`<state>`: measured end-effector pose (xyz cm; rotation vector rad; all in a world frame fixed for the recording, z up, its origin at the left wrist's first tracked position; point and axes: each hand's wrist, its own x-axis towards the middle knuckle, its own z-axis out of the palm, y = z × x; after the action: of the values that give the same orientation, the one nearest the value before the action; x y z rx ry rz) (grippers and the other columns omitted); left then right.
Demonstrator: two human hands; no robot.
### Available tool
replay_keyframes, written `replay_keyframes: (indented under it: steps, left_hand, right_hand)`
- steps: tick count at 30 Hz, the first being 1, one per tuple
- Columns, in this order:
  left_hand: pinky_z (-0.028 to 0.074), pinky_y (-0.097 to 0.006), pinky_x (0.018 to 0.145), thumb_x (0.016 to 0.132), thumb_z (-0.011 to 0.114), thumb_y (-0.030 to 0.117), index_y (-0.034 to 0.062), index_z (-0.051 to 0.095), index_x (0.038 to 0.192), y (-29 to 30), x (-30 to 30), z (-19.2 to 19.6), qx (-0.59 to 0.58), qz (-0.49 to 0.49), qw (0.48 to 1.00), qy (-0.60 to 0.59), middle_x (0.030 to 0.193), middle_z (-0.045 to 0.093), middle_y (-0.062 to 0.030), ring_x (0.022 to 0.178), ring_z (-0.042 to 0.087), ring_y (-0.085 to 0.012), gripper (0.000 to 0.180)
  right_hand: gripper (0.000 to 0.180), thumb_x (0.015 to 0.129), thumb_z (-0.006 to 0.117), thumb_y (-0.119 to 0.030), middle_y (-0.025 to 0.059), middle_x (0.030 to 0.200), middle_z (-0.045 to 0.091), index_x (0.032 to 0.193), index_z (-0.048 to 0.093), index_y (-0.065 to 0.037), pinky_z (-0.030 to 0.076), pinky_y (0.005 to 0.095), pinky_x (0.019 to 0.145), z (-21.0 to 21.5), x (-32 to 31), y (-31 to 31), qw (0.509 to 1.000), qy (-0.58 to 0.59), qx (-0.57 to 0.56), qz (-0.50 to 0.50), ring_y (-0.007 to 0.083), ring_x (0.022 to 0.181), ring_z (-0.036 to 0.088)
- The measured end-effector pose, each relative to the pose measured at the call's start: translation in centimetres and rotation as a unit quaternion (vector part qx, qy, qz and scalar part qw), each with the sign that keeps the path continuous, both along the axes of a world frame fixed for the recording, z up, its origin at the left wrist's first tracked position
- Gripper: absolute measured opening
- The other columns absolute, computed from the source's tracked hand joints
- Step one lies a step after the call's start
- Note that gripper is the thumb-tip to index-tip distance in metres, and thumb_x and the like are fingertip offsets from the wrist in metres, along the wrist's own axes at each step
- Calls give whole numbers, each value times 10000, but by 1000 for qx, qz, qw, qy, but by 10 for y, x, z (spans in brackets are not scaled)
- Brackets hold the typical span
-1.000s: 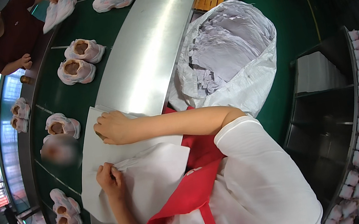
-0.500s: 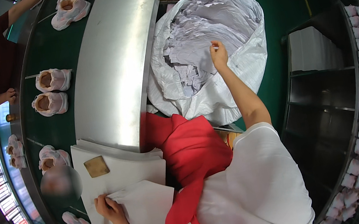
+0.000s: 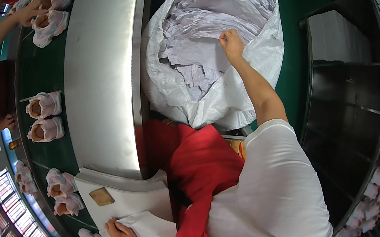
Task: The person stands at a conveyor belt in a factory and repeatedly stuffs white paper into pairs of pink shoes moving along the line. They pick up paper from a nearby pile, crumple it, and insert it into the shoes before they pass by.
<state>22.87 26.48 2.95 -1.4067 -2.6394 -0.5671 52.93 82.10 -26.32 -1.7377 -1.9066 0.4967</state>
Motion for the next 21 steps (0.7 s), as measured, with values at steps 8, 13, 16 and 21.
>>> replay_keyframes:
  steps: [8, 13, 16, 21]
  left_hand:
    - [312, -416, 553, 851, 425, 136, -17, 488, 715, -2, 1, 0, -11, 11, 1000, -7, 642, 477, -158, 591, 413, -327, 214]
    - [315, -415, 556, 851, 426, 139, -20, 497, 723, -3, 2, 1, -17, 14, 1000, -15, 651, 486, -161, 595, 417, -330, 217]
    - [311, -419, 554, 853, 425, 146, -23, 498, 720, -2, 1, 2, -18, 13, 1000, -19, 648, 484, -163, 593, 413, -330, 227]
    - [312, -420, 553, 857, 423, 160, -28, 498, 713, -1, 3, 2, -14, 17, 1000, -15, 642, 480, -164, 597, 413, -327, 248]
  right_hand:
    - [110, 735, 690, -135, 28, 861, 582, 773, 589, -115, 459, 375, 629, -11, 8, -10, 994, 4, 8, 109, 239, 732, 602]
    - [153, 728, 710, -178, 30, 823, 585, 765, 583, -102, 461, 353, 633, -3, 6, -7, 998, -2, 1, 57, 207, 716, 601]
    - [172, 723, 717, -194, 36, 817, 584, 753, 577, -100, 456, 360, 624, 2, 6, -5, 999, 2, 2, 52, 213, 710, 602]
    - [189, 714, 728, -200, 36, 800, 575, 737, 571, -99, 447, 362, 597, 1, 7, -12, 997, -30, 8, 70, 217, 665, 589]
